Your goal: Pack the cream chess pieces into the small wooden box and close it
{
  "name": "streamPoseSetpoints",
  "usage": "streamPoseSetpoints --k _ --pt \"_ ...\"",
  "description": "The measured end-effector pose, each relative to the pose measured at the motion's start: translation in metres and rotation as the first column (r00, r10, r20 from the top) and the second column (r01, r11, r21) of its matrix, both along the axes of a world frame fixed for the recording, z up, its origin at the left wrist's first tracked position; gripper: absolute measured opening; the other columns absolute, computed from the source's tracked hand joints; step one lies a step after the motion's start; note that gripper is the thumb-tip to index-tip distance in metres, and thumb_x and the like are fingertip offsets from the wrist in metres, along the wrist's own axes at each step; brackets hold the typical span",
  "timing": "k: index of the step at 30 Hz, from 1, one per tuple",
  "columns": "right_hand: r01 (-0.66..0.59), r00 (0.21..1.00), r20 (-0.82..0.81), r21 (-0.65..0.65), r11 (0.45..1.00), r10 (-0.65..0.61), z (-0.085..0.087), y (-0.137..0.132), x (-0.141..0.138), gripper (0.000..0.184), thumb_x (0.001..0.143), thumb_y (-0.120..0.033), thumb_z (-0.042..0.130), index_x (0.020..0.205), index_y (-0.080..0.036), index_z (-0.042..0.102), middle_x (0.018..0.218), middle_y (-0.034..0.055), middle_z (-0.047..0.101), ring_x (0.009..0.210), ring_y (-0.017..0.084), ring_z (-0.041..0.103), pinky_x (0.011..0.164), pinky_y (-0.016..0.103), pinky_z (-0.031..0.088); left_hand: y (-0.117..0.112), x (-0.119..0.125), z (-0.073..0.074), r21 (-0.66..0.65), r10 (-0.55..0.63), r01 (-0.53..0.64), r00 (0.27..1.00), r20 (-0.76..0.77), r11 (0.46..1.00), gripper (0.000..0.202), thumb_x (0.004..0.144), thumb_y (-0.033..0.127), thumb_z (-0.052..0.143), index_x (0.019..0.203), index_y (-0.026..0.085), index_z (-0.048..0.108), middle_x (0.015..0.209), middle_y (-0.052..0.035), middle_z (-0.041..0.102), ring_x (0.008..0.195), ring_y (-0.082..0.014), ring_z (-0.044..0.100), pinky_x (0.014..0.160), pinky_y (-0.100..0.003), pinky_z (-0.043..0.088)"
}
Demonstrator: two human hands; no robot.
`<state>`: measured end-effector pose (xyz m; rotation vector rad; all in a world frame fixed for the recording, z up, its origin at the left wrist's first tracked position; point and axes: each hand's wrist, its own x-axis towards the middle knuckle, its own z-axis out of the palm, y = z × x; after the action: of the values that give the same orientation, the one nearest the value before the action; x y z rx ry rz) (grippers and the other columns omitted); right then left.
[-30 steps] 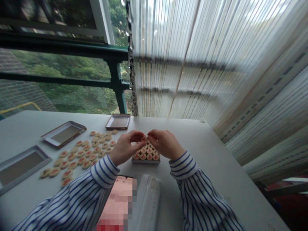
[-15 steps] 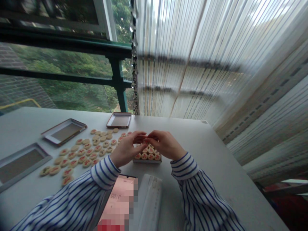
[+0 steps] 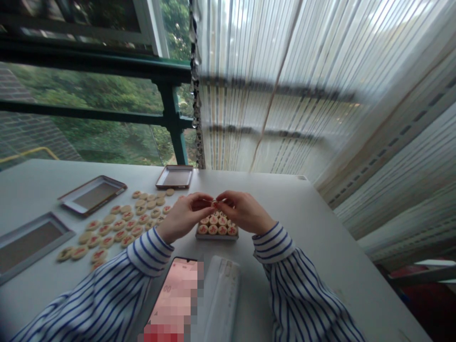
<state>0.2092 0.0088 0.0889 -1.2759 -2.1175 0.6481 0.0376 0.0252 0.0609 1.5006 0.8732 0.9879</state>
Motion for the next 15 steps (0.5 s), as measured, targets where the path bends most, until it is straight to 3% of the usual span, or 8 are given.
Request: streamPoseSetpoints --k 15 --pt "-0.007 0.997 0.082 0.008 1.0 0.006 -0.0019 -0.0001 -0.0005 0.019 0.079 -0.03 0.053 0.093 -0.02 0.06 0.076 0.0018 0.067 0.067 0.011 0.061 0.061 0.022 0.044 -0.0048 0.0026 0.0078 0.026 0.076 -0.074 0.992 -0.098 0.997 0.021 0.069 0.023 0.063 0.086 0.01 0.066 0.085 -0.0077 0.07 0.078 -0.017 0.063 0.076 -0.03 0.05"
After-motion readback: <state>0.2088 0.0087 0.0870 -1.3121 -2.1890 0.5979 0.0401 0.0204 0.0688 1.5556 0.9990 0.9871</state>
